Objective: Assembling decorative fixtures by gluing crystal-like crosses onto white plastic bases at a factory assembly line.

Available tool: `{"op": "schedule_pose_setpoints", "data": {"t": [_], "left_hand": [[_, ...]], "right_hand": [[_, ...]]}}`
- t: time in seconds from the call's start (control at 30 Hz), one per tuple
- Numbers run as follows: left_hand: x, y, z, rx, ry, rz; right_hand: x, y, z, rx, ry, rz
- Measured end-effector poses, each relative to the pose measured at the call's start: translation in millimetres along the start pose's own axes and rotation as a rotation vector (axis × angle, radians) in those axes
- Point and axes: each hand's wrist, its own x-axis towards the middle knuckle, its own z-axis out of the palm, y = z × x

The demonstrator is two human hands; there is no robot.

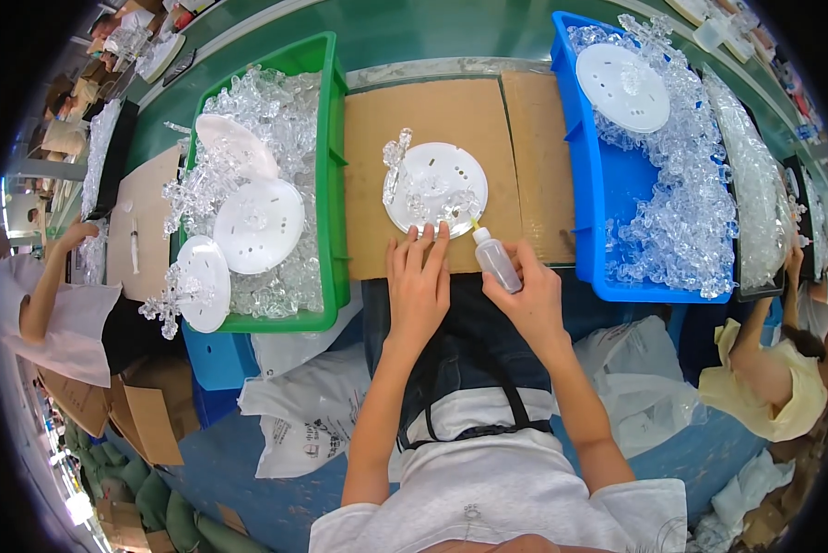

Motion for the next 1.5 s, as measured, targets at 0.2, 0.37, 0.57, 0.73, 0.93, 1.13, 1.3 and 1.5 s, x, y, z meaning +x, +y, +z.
{"op": "schedule_pose_setpoints", "data": {"t": [0.2, 0.37, 0.57, 0.73, 0.93, 1.13, 1.3, 1.5], "left_hand": [[0.4, 0.2, -0.9, 0.005, -0.005, -0.001], [0.3, 1.1, 1.4, 0.005, 0.001, 0.004], [4.8, 25.9, 14.5, -0.155, 0.032, -0.013], [9.1, 42.8, -1.3, -0.285, 0.057, -0.065], [35.8, 51.7, -22.7, 0.239, 0.230, 0.165], [53.6, 36.9, -4.8, 0.516, 0.081, 0.290], [53.4, 37.1, 2.3, 0.577, 0.081, 0.263], [53.2, 33.3, 5.2, 0.568, 0.094, 0.246]], "right_hand": [[-0.5, 1.7, 2.8, -0.010, 0.016, -0.010], [-0.4, 2.2, 2.5, -0.013, 0.041, -0.033], [-8.2, 2.6, -9.1, 0.143, 0.061, 0.060], [-19.7, 16.4, -26.8, 0.185, 0.023, 0.131], [-21.6, 24.6, -23.8, 0.209, 0.011, 0.153], [-13.0, 21.6, -25.0, 0.242, -0.004, 0.185], [-10.6, 19.8, -26.6, 0.259, -0.041, 0.216], [-9.8, 21.4, -25.9, 0.266, -0.020, 0.194]]}}
